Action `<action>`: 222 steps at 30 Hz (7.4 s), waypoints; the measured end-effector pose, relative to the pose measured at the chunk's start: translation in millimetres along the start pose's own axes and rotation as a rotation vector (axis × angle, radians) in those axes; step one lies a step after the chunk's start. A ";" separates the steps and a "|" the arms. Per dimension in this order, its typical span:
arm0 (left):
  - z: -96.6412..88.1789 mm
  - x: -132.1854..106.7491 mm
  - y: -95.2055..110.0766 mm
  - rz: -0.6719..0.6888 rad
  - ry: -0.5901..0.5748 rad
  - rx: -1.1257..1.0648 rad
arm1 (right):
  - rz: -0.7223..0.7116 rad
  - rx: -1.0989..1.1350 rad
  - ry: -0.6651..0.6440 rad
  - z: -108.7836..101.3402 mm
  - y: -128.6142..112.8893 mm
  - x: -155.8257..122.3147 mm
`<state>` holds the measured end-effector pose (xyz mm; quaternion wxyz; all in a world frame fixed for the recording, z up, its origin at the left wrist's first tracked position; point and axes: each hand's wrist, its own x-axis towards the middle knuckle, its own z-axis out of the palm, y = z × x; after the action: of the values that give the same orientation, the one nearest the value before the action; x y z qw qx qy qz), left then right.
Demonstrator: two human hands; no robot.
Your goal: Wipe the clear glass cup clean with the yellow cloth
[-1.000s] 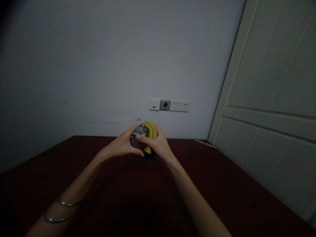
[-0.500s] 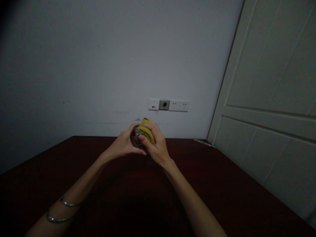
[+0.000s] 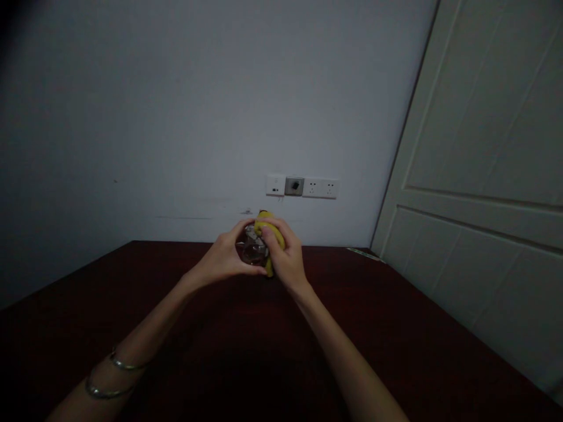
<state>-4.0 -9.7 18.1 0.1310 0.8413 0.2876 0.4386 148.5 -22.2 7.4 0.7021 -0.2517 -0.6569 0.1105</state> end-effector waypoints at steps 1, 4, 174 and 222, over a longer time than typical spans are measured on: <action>0.5 0.0 0.0 -0.012 0.001 0.008 | -0.072 -0.050 -0.029 -1.0 -2.4 -1.3; 0.9 -0.3 0.1 -0.038 -0.018 0.009 | -0.252 -0.161 -0.121 -3.0 -7.9 -3.6; -6.1 6.6 7.5 -0.355 -0.218 -0.624 | -0.103 -0.197 -0.472 -21.9 -14.8 3.1; 2.6 0.0 -1.0 -0.033 -0.021 -0.297 | 0.159 0.134 0.143 8.4 -0.9 -0.6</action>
<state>-2.3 -8.8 16.1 0.2642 0.8124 0.2321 0.4651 140.1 -21.6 7.4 0.7515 -0.2627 -0.5742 0.1911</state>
